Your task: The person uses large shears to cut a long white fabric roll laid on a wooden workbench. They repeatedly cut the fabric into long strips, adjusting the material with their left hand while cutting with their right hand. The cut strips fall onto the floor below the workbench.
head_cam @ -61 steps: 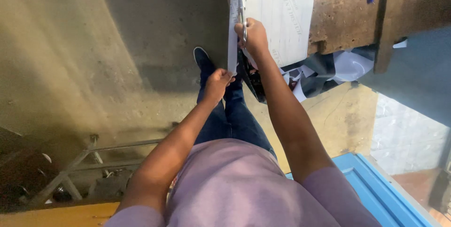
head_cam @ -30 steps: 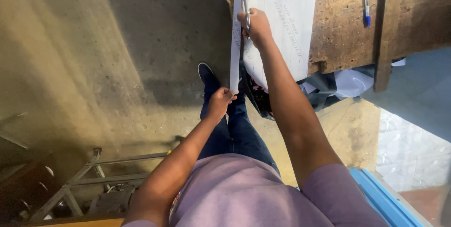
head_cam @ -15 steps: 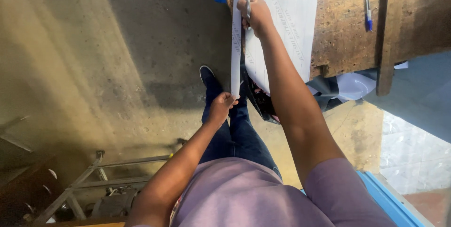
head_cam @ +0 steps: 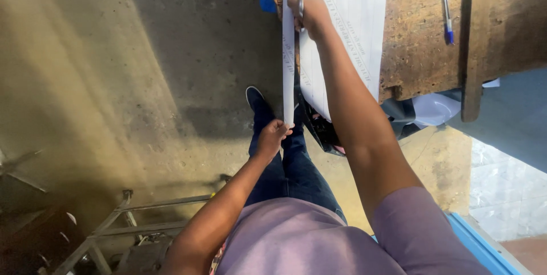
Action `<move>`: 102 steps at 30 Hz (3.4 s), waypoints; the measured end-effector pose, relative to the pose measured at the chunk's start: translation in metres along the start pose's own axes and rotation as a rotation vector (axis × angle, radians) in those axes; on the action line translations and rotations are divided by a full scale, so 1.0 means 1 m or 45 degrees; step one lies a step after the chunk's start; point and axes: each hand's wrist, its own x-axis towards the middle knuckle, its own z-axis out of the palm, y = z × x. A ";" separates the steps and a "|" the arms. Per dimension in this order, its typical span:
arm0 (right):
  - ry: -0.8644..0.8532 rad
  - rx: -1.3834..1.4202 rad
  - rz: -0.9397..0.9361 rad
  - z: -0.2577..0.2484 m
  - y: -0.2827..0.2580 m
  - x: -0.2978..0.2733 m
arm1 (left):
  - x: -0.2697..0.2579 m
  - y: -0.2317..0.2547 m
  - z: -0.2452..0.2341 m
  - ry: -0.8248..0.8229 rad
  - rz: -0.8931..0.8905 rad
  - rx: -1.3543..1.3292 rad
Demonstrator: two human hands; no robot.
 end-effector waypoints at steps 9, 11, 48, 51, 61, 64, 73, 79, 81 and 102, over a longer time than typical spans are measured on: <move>0.111 0.060 -0.148 0.003 0.012 0.021 | 0.001 0.005 -0.002 -0.023 0.011 0.083; 0.056 0.018 -0.137 0.000 0.015 0.019 | 0.014 -0.009 -0.003 0.000 0.026 0.047; -0.429 -0.017 0.165 0.008 0.400 -0.345 | 0.066 -0.045 0.072 0.189 0.015 -0.447; -0.373 -0.041 0.205 0.016 0.394 -0.339 | 0.033 -0.016 0.073 0.138 -0.001 -0.559; -0.216 -0.051 0.263 0.024 0.370 -0.320 | 0.035 -0.014 0.069 0.043 0.039 -0.629; -0.165 -0.085 0.238 0.029 0.375 -0.319 | 0.042 -0.024 0.069 0.039 0.073 -0.627; -0.016 -0.212 0.216 0.032 0.371 -0.322 | 0.045 -0.026 0.066 0.033 0.061 -0.606; 0.051 -0.275 0.221 0.041 0.379 -0.324 | 0.037 -0.019 0.067 0.036 0.053 -0.576; 0.076 -0.189 0.234 0.040 0.380 -0.324 | 0.037 -0.018 0.067 0.036 0.061 -0.563; 0.055 -0.131 0.156 0.036 0.337 -0.266 | 0.021 -0.001 0.058 -0.031 0.155 -0.487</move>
